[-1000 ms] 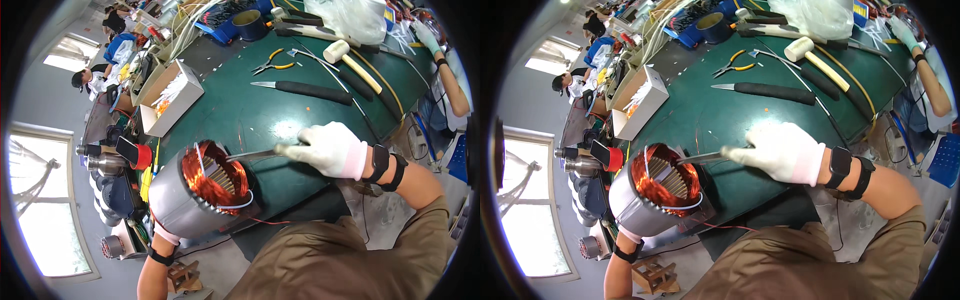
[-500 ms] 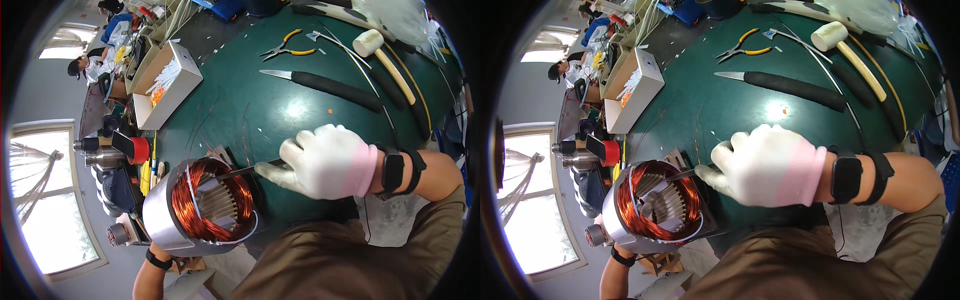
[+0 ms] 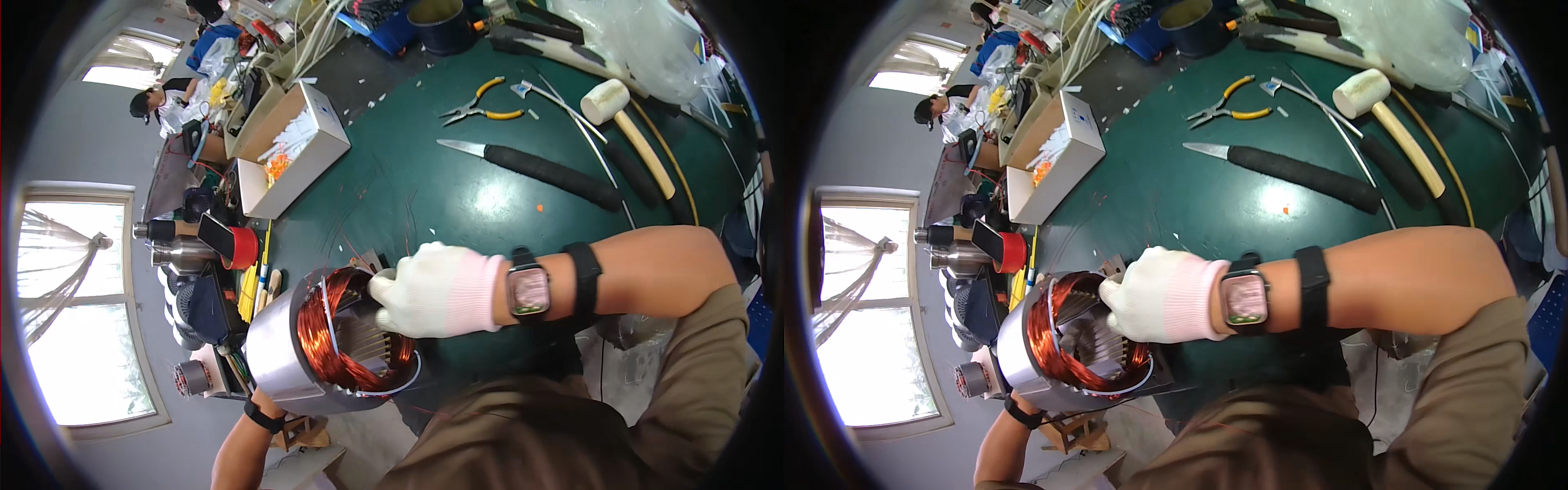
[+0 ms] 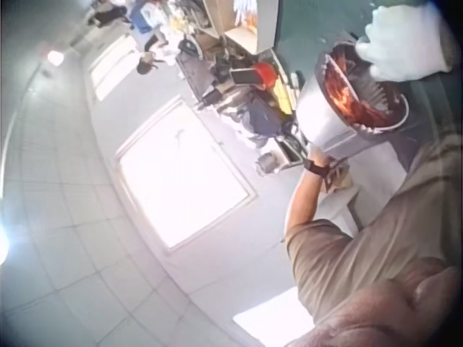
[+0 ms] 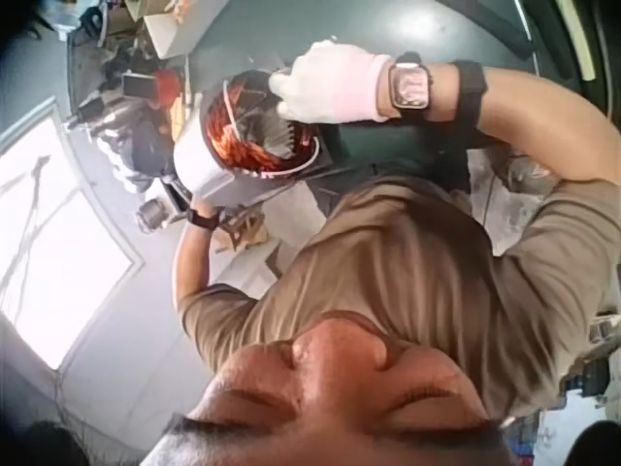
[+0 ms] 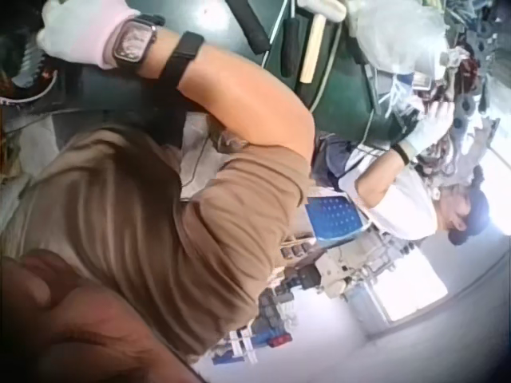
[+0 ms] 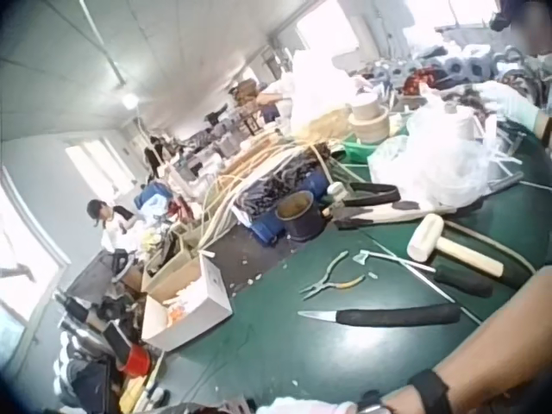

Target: Assemble internal components and coils of an electric motor stator using hand tools.

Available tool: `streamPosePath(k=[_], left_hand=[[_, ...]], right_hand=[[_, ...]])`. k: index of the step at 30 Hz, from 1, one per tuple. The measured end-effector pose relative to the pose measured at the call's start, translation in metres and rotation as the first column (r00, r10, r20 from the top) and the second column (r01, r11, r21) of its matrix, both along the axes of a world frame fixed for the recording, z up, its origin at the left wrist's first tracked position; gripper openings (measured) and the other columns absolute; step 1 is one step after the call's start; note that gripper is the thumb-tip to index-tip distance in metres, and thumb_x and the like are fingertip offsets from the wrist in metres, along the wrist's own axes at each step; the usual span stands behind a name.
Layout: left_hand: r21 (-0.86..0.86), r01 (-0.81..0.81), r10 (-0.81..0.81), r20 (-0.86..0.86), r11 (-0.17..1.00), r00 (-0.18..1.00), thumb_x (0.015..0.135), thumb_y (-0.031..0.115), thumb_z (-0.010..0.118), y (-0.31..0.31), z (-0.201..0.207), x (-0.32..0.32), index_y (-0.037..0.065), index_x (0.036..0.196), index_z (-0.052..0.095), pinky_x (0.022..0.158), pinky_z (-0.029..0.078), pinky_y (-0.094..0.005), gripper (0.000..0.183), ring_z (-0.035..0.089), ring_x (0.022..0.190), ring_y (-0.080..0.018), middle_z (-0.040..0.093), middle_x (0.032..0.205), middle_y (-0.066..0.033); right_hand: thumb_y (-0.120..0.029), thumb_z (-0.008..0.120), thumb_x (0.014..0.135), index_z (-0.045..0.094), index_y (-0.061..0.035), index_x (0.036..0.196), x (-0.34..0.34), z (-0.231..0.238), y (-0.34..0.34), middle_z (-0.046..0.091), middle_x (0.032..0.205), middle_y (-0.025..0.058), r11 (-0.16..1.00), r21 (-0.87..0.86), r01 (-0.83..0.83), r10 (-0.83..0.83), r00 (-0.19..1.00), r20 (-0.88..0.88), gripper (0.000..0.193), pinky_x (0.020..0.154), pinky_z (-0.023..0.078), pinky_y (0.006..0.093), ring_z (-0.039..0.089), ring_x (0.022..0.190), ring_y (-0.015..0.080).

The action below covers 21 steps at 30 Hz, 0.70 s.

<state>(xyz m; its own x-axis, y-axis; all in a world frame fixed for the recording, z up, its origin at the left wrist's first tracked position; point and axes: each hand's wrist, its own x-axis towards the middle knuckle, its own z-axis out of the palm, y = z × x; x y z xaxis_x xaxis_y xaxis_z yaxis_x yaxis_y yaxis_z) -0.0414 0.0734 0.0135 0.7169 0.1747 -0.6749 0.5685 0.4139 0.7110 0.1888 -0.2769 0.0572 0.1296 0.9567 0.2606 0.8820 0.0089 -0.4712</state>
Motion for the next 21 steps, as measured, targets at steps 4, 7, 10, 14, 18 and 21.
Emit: streamPosePath(k=[4,7,10,14,18,21], left_hand=[[-0.04,-0.023,0.026,0.059,0.999,0.998,0.104,0.026,0.057,-0.004,0.014,0.006,0.013,0.152,0.045,0.109,0.05,-0.0454,0.051,0.058,0.134,-0.0284,0.057,0.149,-0.011],[-0.07,-0.038,0.047,0.13,0.997,0.99,0.103,0.026,0.058,-0.016,0.028,0.006,0.013,0.151,0.046,0.109,0.05,-0.0451,0.051,0.058,0.133,-0.0284,0.057,0.149,-0.011],[-0.098,-0.047,0.068,0.223,0.994,0.973,0.103,0.026,0.059,-0.028,0.048,0.003,0.013,0.151,0.046,0.109,0.051,-0.0448,0.051,0.058,0.133,-0.0284,0.058,0.149,-0.011],[-0.161,-0.025,0.077,0.324,0.987,0.943,0.102,0.026,0.06,-0.045,0.06,0.002,0.013,0.15,0.047,0.108,0.051,-0.0444,0.052,0.059,0.133,-0.0284,0.058,0.148,-0.011],[0.543,0.052,-0.318,0.41,0.838,0.855,0.097,0.021,0.066,-0.057,0.041,-0.001,0.011,0.142,0.055,0.1,0.054,-0.0428,0.048,0.065,0.122,-0.0298,0.065,0.137,-0.0133],[0.99,-0.049,-0.538,-0.029,-0.13,0.843,0.089,0.008,0.067,-0.044,0.019,-0.041,0.005,0.113,0.072,0.078,0.057,-0.0413,0.026,0.073,0.09,-0.036,0.074,0.099,-0.0199]], right_hand=[[-0.029,0.06,0.098,0.07,-0.0066,0.107,-0.004,0.005,0.013,0.069,0.086,0.0158,0.986,-0.118,0.119,-0.124,0.992,-0.037,0.026,0.06,0.061,0.0493,0.074,0.069,0.0358],[-0.027,0.06,0.096,0.072,-0.0074,0.103,-0.002,0.002,0.013,0.07,0.084,0.0178,1.0,-0.015,0.005,-0.003,0.989,0.15,0.024,0.059,0.061,0.0492,0.074,0.069,0.0368],[-0.027,0.061,0.094,0.07,0.0024,0.102,-0.011,0.011,0.009,0.069,0.08,0.0204,0.998,0.006,-0.07,0.065,0.958,0.28,0.032,0.06,0.061,0.0489,0.074,0.073,0.039],[-0.021,0.061,0.093,0.073,-0.0149,0.108,-0.016,0.013,0.003,0.068,0.098,0.0201,0.996,-0.076,-0.054,0.08,0.912,0.402,0.021,0.059,0.061,0.0467,0.074,0.078,0.037],[-0.016,0.056,0.096,0.064,-0.0211,0.128,-0.026,0.024,-0.028,0.063,0.103,0.0183,0.998,-0.055,0.017,0.004,0.933,0.359,0.034,0.06,0.059,0.0464,0.072,0.076,0.0353],[-0.016,0.054,0.098,0.059,-0.0256,0.139,-0.021,0.022,-0.088,0.061,0.099,0.0179,0.984,-0.072,0.162,-0.128,0.928,0.35,0.042,0.058,0.056,0.0473,0.07,0.072,0.0356]])
